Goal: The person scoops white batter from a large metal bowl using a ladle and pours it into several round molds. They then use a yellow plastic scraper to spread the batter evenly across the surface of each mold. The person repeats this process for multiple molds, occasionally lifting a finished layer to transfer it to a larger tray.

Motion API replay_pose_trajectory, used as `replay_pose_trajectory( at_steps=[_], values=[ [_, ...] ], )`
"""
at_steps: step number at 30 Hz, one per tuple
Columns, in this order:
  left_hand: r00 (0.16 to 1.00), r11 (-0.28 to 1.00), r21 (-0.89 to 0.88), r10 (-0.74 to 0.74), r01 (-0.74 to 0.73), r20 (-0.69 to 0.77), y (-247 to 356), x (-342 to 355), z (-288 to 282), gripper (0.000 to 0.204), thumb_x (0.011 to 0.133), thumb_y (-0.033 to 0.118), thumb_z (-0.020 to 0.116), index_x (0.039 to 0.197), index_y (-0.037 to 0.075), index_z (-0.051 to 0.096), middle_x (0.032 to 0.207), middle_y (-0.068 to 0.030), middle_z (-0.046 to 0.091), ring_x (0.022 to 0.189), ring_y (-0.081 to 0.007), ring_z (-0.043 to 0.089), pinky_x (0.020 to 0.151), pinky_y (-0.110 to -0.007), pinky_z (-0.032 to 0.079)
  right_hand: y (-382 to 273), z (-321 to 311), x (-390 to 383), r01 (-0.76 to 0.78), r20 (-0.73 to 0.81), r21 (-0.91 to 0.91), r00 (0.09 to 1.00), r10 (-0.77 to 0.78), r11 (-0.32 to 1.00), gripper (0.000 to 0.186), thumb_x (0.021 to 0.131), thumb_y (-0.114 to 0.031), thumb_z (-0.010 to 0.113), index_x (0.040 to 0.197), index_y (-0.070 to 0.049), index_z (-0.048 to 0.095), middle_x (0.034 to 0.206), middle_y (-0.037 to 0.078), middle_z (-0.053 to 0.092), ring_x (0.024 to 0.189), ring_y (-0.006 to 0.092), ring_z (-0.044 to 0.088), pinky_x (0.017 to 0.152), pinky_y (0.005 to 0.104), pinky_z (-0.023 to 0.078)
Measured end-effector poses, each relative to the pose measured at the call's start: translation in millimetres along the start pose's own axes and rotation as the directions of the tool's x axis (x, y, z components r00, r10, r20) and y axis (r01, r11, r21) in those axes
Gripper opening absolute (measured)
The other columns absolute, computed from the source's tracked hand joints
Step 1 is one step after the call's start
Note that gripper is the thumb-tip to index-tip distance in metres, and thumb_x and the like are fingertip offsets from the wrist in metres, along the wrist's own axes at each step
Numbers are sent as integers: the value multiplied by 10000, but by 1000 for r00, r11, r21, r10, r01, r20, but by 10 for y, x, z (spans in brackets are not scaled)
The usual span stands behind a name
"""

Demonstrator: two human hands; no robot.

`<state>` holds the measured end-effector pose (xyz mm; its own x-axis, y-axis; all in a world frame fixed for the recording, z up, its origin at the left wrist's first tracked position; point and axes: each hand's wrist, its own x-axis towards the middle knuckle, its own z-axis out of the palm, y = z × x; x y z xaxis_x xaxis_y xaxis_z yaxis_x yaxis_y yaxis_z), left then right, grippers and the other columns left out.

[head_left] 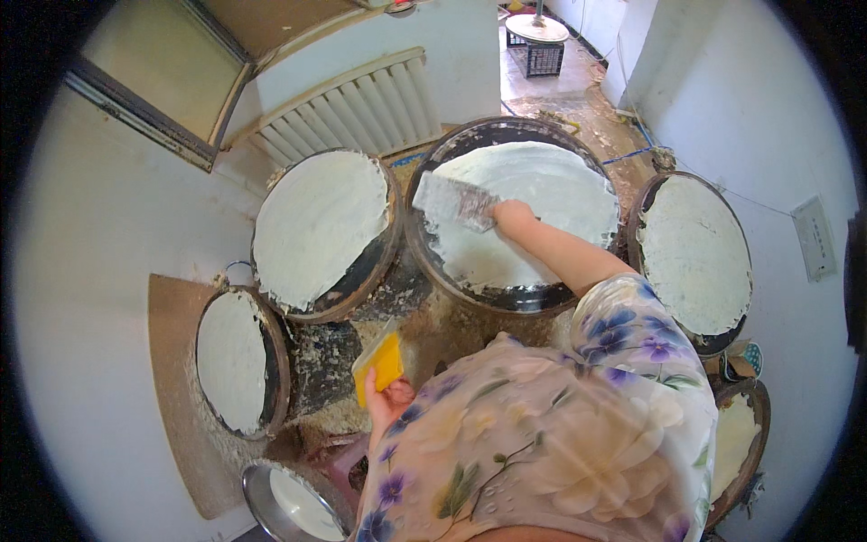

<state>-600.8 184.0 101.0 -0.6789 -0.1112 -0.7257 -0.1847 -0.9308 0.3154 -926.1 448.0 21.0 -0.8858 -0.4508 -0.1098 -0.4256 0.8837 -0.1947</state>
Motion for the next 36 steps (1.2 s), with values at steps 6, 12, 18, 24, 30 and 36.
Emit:
replay_pose_trajectory(
  at_steps=[6,12,18,24,30,36],
  values=[
    [1000,998,53,-23,24,-21,60,-2,21,341,761,431,544,885,114,563,678,-32,548,509,-124,476,441,-219,367,968,-201,-103,-431,-145,120,883,446,894,157,717,-121,476,756,-73,620,829,158,610,791,316,589,695,415,463],
    [989,989,23,-142,143,-49,181,43,-62,369,764,470,514,861,116,553,640,-40,514,491,-143,462,435,-248,337,1562,-105,-594,-525,-82,276,822,564,805,410,643,-39,570,1048,-102,593,684,140,598,623,273,588,559,383,457],
    [990,988,90,-131,127,44,151,102,-41,340,768,440,529,873,117,549,640,-36,511,500,-127,462,439,-224,351,972,28,-2,-301,335,939,912,235,-168,533,666,-39,606,1181,-114,492,540,-30,425,414,81,369,375,233,326],
    [998,999,-29,-34,33,-56,93,78,34,316,754,402,567,879,113,546,667,-35,520,525,-111,469,456,-195,381,218,38,308,-35,-40,302,998,49,953,270,698,-54,534,940,-128,627,685,104,591,621,221,576,570,327,467],
    [999,999,-1,-41,41,5,72,37,18,333,736,412,576,884,116,548,682,-23,528,552,-106,481,462,-203,386,582,-123,659,-278,-119,20,953,278,960,191,721,-85,476,812,-90,644,827,145,617,796,295,599,696,392,480],
    [997,997,11,-75,75,-33,116,130,43,352,738,443,558,871,117,549,654,-34,516,521,-100,460,447,-207,362,1250,-221,410,-591,-151,185,772,617,785,197,742,-102,468,828,-63,640,874,150,619,824,298,600,718,396,475]
  ],
)
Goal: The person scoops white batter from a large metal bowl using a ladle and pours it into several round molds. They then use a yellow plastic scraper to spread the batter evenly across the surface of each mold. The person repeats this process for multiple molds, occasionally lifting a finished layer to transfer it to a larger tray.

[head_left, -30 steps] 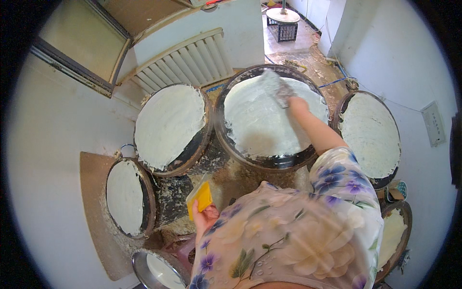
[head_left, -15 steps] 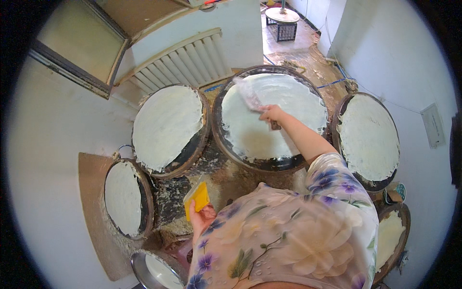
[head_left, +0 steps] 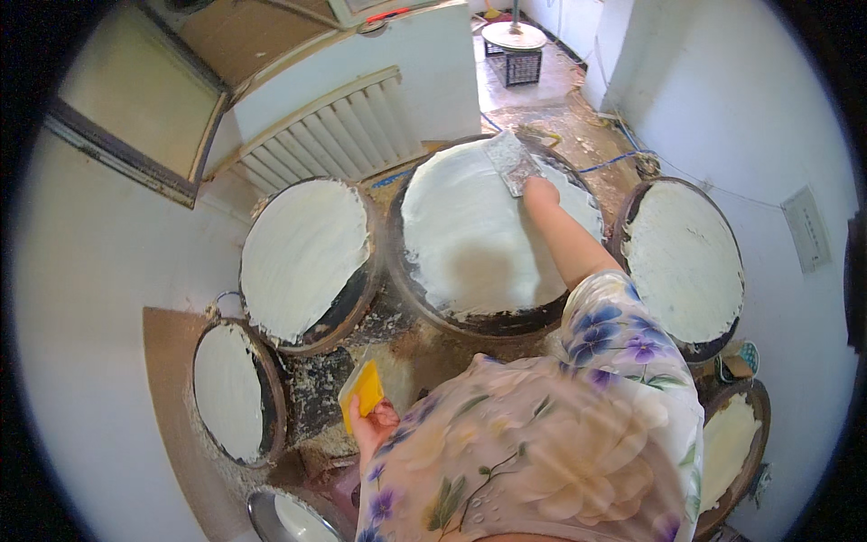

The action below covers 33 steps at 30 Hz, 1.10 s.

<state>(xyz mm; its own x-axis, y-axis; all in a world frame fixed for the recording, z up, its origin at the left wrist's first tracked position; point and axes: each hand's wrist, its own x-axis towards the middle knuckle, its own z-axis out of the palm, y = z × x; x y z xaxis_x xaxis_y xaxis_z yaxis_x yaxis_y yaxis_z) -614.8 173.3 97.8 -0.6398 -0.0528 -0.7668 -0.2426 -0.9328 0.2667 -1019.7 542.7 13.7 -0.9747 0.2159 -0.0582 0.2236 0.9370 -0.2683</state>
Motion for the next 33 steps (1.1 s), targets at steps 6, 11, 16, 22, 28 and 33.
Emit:
replay_pose_trajectory(
  at_steps=[6,11,16,22,28,33],
  values=[
    [995,993,74,-92,89,29,65,105,109,361,745,457,545,870,118,552,655,-29,521,509,-100,463,437,-212,356,934,-44,-254,-212,-43,61,976,215,975,206,748,-125,481,884,-91,632,904,156,608,862,315,580,740,405,458],
    [994,986,154,-83,72,71,51,248,235,365,737,446,572,853,103,531,651,-27,518,525,-83,501,436,-194,391,1556,-133,-873,-255,-58,130,963,264,958,238,730,-118,497,929,-143,625,915,128,608,884,303,567,757,385,449],
    [966,961,202,-219,189,137,71,296,361,395,785,473,495,857,89,548,655,-30,523,518,-131,484,443,-258,361,1740,-402,-1620,-291,-47,143,953,301,946,296,700,-65,501,960,-143,618,912,135,605,870,308,565,750,386,449],
    [964,960,185,-234,209,128,63,308,385,363,781,455,513,860,102,547,645,-27,516,504,-103,476,427,-220,361,1688,-598,-1662,-265,-138,79,952,274,961,281,703,-64,495,948,-126,618,903,152,601,846,327,565,730,412,450],
    [980,975,99,-196,199,-32,69,239,196,450,728,532,533,778,86,502,597,13,458,473,-91,429,414,-219,299,1416,-495,-731,-194,-144,-63,972,184,979,220,743,-110,466,886,-60,626,883,168,605,838,333,575,724,415,459],
    [986,984,78,-164,163,9,53,7,-20,345,763,473,522,842,138,542,666,23,502,484,-50,439,395,-183,332,696,-244,132,-135,-91,-10,987,134,991,212,758,-121,456,855,-27,619,894,172,605,869,332,576,730,417,466]
  ],
)
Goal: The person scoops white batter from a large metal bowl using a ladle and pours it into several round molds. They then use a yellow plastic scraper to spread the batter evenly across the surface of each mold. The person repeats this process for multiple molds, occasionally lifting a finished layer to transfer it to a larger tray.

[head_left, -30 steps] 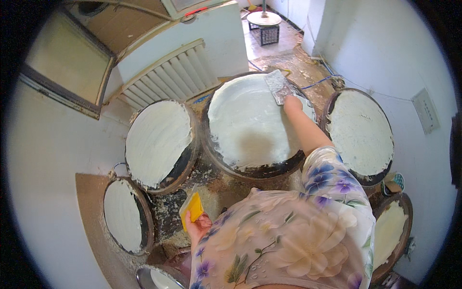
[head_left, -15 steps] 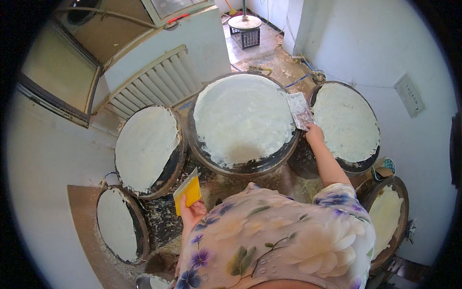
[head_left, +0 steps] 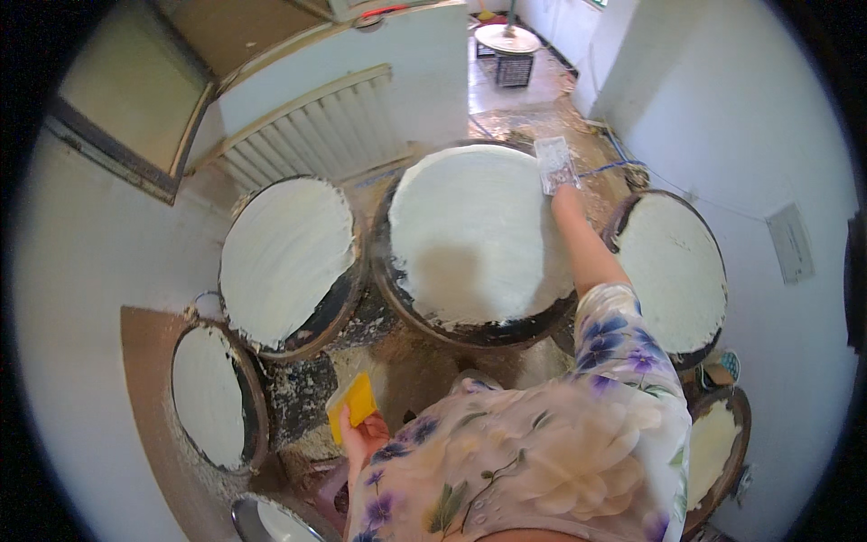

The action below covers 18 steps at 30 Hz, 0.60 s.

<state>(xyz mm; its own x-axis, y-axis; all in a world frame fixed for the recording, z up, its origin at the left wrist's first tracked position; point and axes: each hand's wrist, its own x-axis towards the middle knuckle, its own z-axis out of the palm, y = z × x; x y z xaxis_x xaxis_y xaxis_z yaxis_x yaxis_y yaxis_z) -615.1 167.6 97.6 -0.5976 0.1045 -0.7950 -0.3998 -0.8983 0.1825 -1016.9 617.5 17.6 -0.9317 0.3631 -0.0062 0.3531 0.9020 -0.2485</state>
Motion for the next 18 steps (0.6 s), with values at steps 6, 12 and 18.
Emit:
replay_pose_trajectory(
  at_steps=[6,12,18],
  values=[
    [965,953,-198,194,-229,-178,-214,-131,-423,349,772,441,529,893,114,546,701,11,518,516,-61,459,423,-181,350,-1581,483,238,366,141,-28,923,-358,930,204,749,-108,464,857,-46,625,892,169,606,848,330,580,716,414,468],
    [943,901,-279,313,-332,-111,-373,-475,-708,323,799,398,512,910,96,539,762,-20,546,586,-122,487,482,-248,418,-2971,775,-1316,858,131,126,483,-866,498,247,720,-110,483,933,-138,605,840,183,590,808,346,566,710,422,457],
    [850,704,-478,455,-525,-265,-590,-824,-1282,263,822,332,517,928,93,538,762,-28,579,585,-129,523,490,-229,438,-3949,323,-4125,915,159,396,20,-987,82,371,705,-103,611,1070,-157,572,855,206,557,783,333,566,670,409,466]
  ],
)
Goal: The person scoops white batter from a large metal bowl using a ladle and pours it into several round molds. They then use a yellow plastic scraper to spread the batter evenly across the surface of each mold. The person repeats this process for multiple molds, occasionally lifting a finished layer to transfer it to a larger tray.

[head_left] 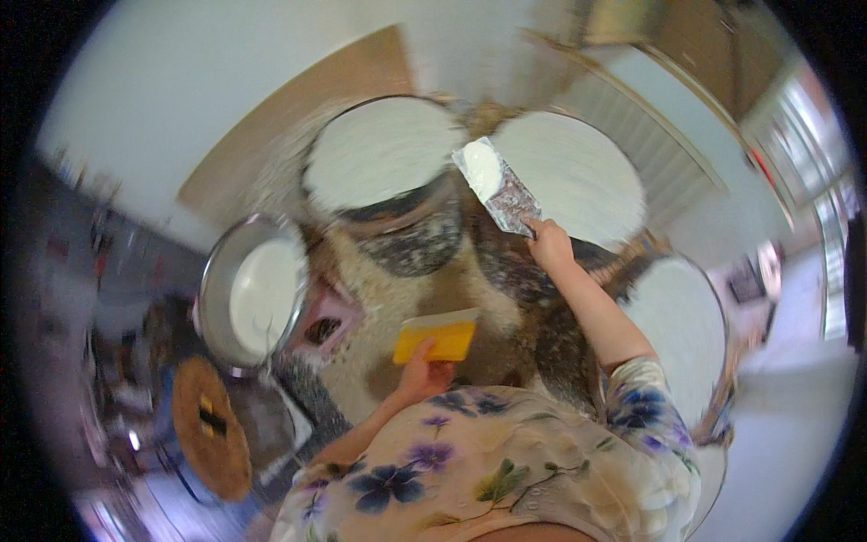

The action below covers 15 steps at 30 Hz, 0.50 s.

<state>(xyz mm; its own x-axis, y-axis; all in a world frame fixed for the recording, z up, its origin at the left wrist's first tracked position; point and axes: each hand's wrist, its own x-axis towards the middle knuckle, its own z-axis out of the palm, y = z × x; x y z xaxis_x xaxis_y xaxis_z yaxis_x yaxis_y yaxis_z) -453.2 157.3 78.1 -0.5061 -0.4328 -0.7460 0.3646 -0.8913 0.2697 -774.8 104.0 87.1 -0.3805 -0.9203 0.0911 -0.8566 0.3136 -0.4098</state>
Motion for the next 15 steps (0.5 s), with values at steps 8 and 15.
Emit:
replay_pose_trajectory(
  at_steps=[8,15],
  values=[
    [987,957,-270,134,-106,88,713,-377,-1349,245,829,321,509,944,105,512,799,-20,564,575,-124,497,478,-236,442,-2989,913,260,-255,647,593,715,-264,764,417,712,-112,637,1103,-54,502,699,90,542,566,116,508,438,273,381],
    [942,862,-381,309,-335,-131,1160,-896,-2171,294,834,304,490,1019,77,477,881,-60,552,696,-167,506,523,-275,437,-4325,2267,79,-988,921,150,154,-358,-40,334,758,-112,535,1021,67,432,815,146,503,525,88,446,384,197,361]
  ],
)
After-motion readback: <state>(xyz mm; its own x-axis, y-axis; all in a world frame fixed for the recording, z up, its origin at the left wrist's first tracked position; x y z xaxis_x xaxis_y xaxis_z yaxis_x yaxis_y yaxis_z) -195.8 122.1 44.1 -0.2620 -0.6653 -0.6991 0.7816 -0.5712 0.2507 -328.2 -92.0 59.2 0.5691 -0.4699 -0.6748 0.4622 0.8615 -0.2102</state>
